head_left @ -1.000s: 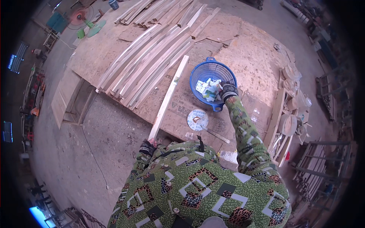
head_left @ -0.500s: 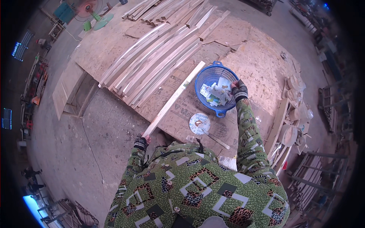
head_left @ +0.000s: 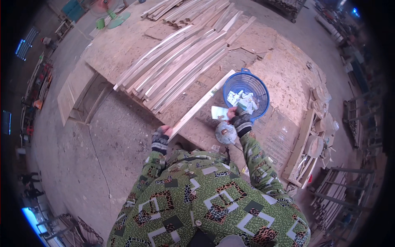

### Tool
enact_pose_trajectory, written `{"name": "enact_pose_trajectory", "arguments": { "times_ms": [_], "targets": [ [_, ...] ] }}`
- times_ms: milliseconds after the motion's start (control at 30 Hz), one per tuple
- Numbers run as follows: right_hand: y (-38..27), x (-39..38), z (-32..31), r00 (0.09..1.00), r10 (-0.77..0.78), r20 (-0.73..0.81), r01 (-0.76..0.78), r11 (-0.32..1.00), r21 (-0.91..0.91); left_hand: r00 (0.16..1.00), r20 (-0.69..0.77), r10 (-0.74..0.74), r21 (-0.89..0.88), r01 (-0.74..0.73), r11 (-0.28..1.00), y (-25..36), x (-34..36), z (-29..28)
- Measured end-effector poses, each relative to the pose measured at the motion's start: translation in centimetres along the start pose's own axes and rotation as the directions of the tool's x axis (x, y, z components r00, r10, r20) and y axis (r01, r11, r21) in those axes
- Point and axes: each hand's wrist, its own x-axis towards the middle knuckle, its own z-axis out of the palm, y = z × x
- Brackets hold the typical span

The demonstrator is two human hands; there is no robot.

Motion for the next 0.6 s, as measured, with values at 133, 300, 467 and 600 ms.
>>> {"name": "enact_pose_trajectory", "arguments": {
  "times_ms": [133,300,467,600],
  "targets": [
    [-1.0,-3.7,6.6,0.991,0.041,0.128,-0.033,0.997,-0.063,0.932,0.353,-0.084,-0.569,0.285,0.771,8.3,-0.6,2.7],
    [0.4,-5.0,10.8,0.969,-0.062,0.237,0.077,0.996,-0.054,0.904,0.415,-0.101,-0.446,0.299,0.844,9.6,-0.6,2.3],
    [-0.3,-6.6,12.6,0.906,0.217,0.364,-0.218,0.975,-0.039,0.888,0.445,-0.119,-0.422,0.325,0.846,8.1,-1.4,-0.4],
    [0.9,-7.8,13.5,0.837,0.314,0.448,-0.337,0.941,-0.031,0.900,0.434,-0.050,-0.364,0.225,0.904,6.4,-3.1,-1.9]
  ]
}}
